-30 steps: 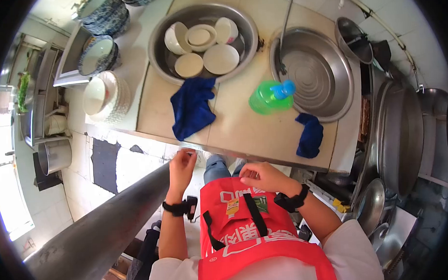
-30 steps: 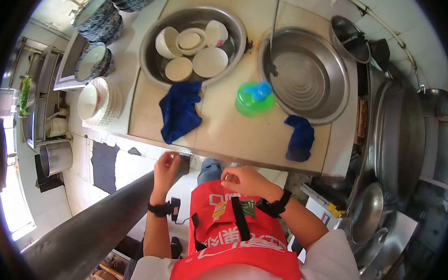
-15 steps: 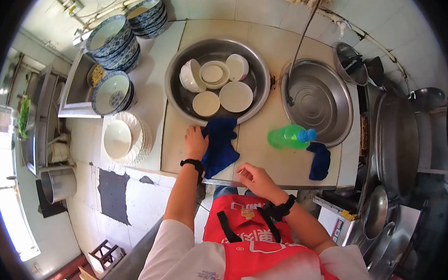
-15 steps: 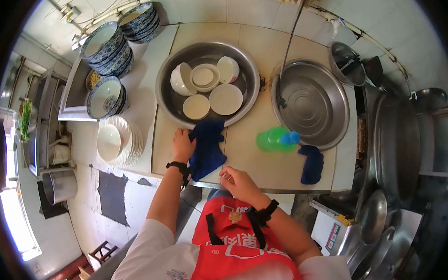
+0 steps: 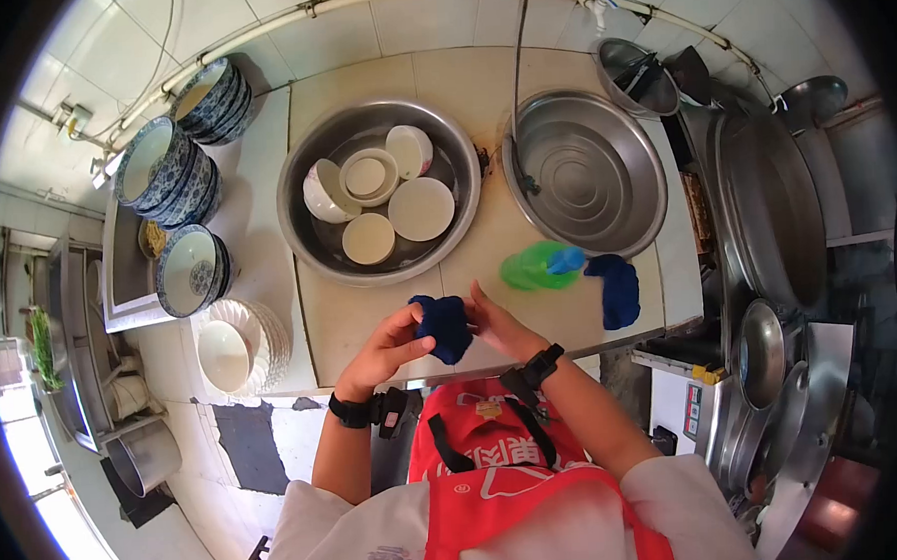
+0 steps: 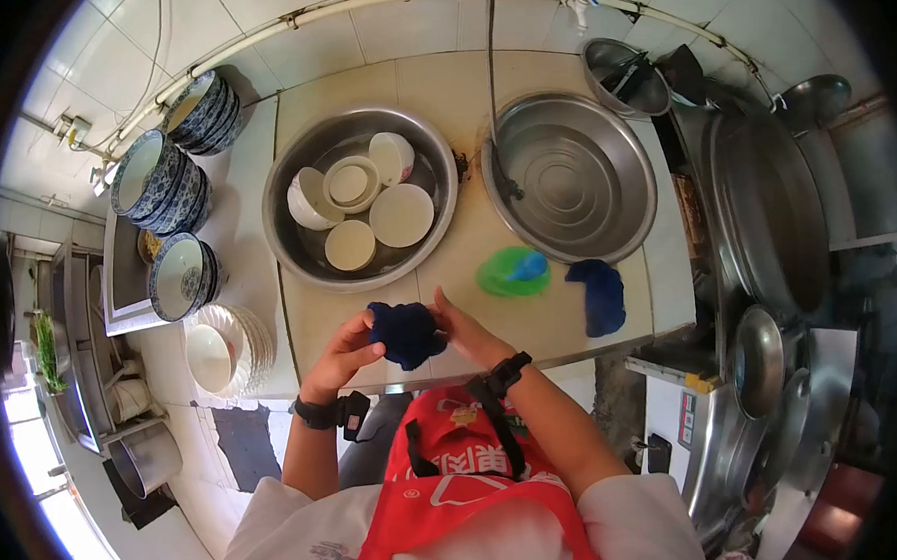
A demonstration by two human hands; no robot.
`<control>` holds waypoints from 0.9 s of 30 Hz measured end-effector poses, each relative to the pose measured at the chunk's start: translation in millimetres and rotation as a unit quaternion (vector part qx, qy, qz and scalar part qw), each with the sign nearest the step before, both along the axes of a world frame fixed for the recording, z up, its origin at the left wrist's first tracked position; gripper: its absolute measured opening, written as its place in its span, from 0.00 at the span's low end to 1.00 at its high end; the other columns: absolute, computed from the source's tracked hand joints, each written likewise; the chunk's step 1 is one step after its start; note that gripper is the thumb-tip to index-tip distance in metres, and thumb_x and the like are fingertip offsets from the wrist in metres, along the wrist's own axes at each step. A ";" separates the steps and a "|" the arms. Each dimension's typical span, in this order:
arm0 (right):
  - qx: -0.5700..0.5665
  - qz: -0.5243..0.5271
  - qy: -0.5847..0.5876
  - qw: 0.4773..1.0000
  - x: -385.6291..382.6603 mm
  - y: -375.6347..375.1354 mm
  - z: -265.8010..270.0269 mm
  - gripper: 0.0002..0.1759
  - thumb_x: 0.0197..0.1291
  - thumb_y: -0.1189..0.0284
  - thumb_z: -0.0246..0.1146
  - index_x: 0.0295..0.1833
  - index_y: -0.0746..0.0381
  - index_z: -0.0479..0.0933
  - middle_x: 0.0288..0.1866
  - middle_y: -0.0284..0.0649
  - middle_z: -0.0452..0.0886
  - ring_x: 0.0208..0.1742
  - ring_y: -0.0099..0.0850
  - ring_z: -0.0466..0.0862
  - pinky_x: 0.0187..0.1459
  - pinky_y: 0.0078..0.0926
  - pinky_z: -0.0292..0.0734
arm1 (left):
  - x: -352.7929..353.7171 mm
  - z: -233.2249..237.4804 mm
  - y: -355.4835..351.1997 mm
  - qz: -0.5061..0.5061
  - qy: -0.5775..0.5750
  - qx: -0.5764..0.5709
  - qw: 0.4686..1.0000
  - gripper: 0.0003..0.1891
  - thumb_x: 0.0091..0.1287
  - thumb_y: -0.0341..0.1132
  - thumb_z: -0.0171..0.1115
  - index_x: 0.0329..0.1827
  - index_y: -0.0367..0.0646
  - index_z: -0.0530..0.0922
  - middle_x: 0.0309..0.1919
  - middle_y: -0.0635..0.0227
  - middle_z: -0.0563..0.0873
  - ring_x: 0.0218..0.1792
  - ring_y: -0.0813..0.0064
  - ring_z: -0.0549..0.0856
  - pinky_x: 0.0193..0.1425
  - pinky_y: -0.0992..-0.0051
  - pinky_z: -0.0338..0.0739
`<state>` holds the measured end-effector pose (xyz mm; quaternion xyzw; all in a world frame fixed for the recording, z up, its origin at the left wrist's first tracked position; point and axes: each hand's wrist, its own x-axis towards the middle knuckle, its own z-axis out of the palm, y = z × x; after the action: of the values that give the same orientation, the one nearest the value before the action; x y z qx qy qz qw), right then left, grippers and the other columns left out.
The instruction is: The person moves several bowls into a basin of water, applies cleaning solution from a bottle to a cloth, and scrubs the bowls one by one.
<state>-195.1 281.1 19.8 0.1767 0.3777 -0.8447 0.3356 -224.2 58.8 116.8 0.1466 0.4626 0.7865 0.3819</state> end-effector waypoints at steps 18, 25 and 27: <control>0.205 -0.058 0.393 0.895 6.7 49.5 144.2 0.13 0.68 0.73 0.59 0.54 0.61 0.66 0.44 0.27 0.72 0.45 0.15 0.72 0.48 0.17 0.70 | 33.5 -27.8 42.0 0.094 -0.221 -0.018 0.971 0.30 0.59 0.32 0.71 0.64 0.38 0.70 0.56 0.66 0.79 0.52 0.77 0.80 0.57 0.77 0.74; 0.210 -0.073 0.312 0.924 -22.7 36.9 141.3 0.13 0.70 0.70 0.57 0.55 0.61 0.65 0.43 0.32 0.77 0.43 0.17 0.76 0.47 0.16 0.72 | 22.5 -13.3 5.7 0.019 0.086 -0.070 0.994 0.30 0.56 0.35 0.72 0.61 0.34 0.73 0.51 0.69 0.81 0.52 0.79 0.78 0.59 0.76 0.71; 0.231 -0.073 0.321 0.915 -29.0 32.1 116.1 0.12 0.69 0.69 0.58 0.53 0.61 0.67 0.40 0.32 0.78 0.43 0.17 0.77 0.47 0.17 0.73 | 19.2 -10.8 8.8 0.044 0.123 -0.094 0.987 0.30 0.56 0.36 0.72 0.62 0.34 0.72 0.51 0.69 0.81 0.53 0.79 0.77 0.60 0.75 0.71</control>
<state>-224.1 313.1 135.9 -0.0045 0.6358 -0.7674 0.0830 -205.0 67.6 106.0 0.1850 0.5837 0.7319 0.2990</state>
